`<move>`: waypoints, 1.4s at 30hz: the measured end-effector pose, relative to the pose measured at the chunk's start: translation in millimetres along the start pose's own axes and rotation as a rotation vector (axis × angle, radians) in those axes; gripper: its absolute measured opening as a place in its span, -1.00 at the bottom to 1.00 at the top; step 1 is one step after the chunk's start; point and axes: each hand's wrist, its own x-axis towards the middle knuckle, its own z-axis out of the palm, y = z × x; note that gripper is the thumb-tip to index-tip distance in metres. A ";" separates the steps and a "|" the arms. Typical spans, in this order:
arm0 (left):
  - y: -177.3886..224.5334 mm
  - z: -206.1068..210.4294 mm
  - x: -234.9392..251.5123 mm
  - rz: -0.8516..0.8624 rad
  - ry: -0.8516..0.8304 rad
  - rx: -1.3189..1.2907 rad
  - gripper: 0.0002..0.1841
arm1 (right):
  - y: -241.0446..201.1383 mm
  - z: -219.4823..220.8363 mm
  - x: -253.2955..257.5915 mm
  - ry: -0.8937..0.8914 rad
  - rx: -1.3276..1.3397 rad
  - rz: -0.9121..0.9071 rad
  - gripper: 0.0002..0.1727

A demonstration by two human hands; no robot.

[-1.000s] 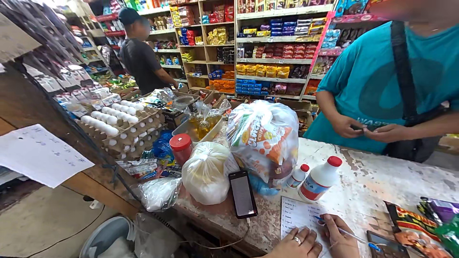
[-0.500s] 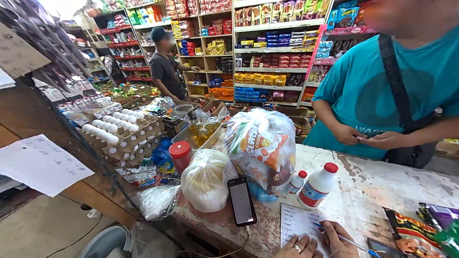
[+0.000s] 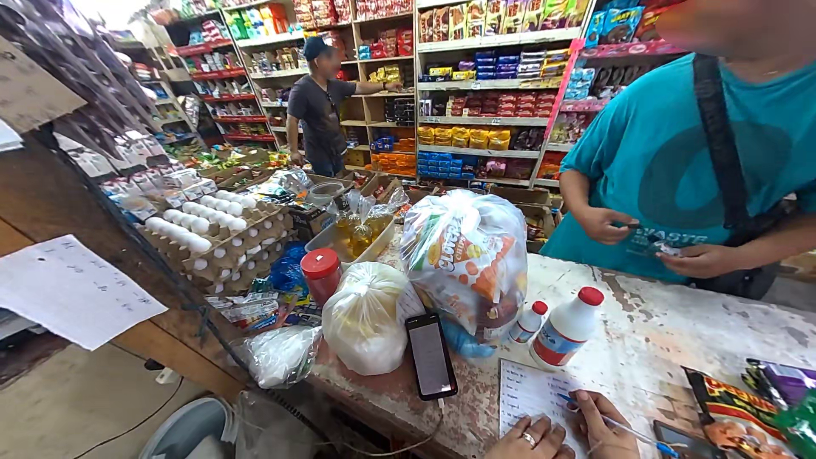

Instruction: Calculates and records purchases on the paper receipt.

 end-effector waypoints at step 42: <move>-120.4 -192.3 -169.7 -0.373 0.985 0.630 -0.76 | -1.3 3.1 0.0 -0.004 0.036 -0.018 -0.76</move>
